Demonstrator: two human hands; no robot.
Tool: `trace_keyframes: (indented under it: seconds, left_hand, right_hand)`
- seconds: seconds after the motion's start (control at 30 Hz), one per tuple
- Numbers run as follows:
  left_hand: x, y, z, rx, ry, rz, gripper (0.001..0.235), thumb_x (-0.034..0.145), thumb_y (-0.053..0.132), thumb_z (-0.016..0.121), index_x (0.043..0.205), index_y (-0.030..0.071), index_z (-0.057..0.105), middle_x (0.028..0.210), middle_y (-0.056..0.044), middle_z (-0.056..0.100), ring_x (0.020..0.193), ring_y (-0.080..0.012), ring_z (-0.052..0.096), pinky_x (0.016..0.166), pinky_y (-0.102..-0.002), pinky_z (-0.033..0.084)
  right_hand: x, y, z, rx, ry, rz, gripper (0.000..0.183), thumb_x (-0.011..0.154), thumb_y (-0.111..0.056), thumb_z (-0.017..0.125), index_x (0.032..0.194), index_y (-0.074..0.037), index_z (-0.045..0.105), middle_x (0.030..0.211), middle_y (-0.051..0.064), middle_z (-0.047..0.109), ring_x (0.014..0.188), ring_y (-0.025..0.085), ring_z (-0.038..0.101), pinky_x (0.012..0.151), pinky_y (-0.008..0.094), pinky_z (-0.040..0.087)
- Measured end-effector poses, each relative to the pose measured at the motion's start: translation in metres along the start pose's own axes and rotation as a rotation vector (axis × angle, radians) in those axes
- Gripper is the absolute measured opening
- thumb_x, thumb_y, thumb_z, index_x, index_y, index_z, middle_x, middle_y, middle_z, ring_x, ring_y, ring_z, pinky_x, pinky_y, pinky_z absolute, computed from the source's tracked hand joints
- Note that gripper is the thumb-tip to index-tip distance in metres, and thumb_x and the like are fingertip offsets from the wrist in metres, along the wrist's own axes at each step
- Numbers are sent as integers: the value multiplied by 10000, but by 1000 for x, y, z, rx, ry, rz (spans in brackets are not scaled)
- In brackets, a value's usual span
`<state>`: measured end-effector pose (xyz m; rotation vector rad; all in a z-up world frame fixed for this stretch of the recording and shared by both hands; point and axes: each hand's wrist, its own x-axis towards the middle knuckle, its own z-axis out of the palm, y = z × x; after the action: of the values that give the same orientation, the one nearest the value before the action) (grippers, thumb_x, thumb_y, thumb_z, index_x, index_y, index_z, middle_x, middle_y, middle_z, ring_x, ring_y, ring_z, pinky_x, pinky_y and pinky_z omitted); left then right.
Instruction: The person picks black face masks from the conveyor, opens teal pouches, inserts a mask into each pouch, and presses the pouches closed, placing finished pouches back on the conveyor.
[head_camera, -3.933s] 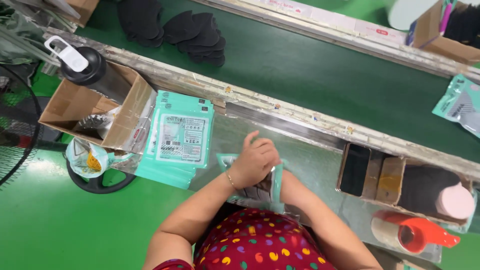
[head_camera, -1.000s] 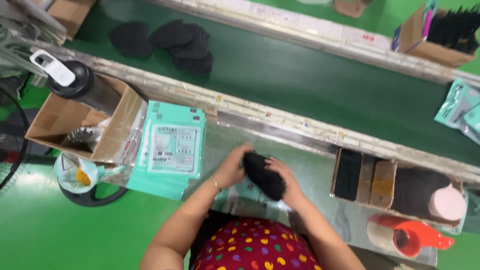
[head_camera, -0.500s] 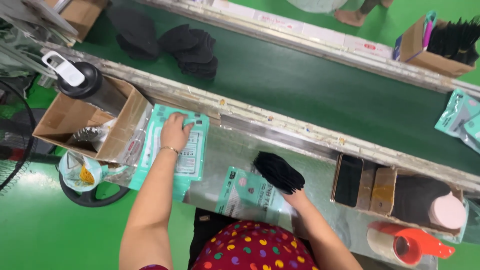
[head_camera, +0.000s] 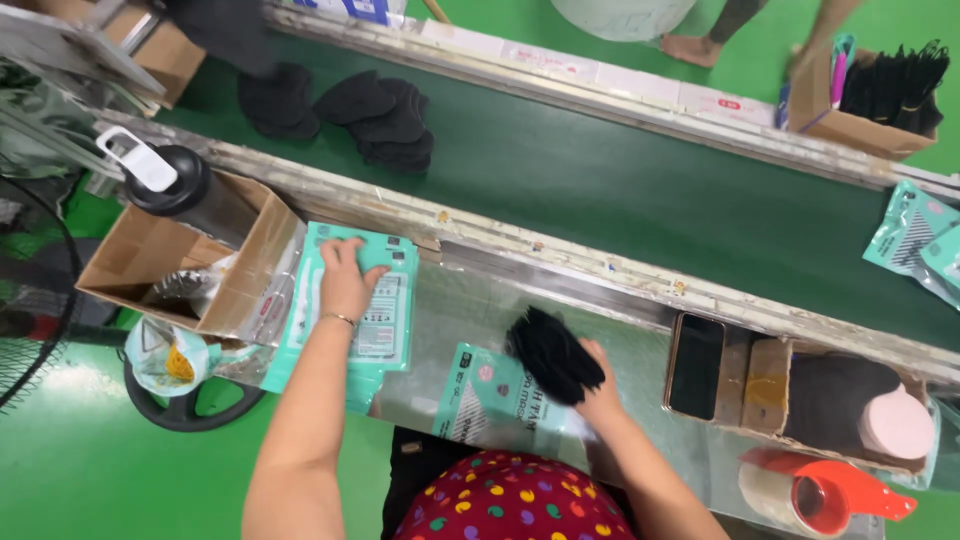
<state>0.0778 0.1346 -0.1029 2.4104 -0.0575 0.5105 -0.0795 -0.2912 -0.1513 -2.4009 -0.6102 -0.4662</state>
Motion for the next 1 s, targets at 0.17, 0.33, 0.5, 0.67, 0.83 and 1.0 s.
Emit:
trace_keyframes:
  seconds: [0.17,0.33,0.5,0.67,0.83,1.0]
  left_hand:
    - [0,-3,1,98,-237,-143,300,839,298,814,995,113,637,1095,-99,569,894,-355,626,759,-475,511]
    - [0,-45,21,4,-181,26,266,847,257,804,878,70,618,1043,-134,592,915,-386,608,765,-471,508]
    - [-3,-10,-1,-142,28,136,251,884,173,740,1047,10,642,1036,-187,663,983,-390,611,857,-459,498]
    - [-31,103,1,-190,-321,615,155,857,123,641,993,81,702,1031,-112,681,1025,-334,632,925,-440,490]
    - [-51,156,-5,-107,-500,1000,210,801,114,634,1001,85,692,1044,-73,640,986,-274,613,893,-396,509]
    - [-71,167,3,-146,-596,973,246,820,87,625,1062,91,673,1160,-63,621,1076,-262,621,854,-344,525]
  right_hand:
    - [-2,-9,7,131,-14,183,332,818,-215,715,1110,-62,675,1067,156,670,1019,375,602,899,443,476]
    - [3,-18,-1,144,105,300,310,852,-204,716,1123,-55,685,1095,158,673,1051,371,605,925,448,489]
    - [38,-41,-31,-183,-338,444,406,740,-243,771,1127,-130,729,1072,76,705,1102,340,595,906,444,467]
    - [20,-34,-3,568,-321,280,332,928,-237,751,1218,-79,717,1182,72,734,1113,233,659,974,379,518]
    - [26,-17,2,934,-181,864,321,937,-215,739,1211,-47,744,1110,33,759,1025,141,669,929,318,534]
    - [-4,-8,24,855,-168,965,298,956,-197,752,1164,15,786,1029,57,747,943,151,642,859,333,558]
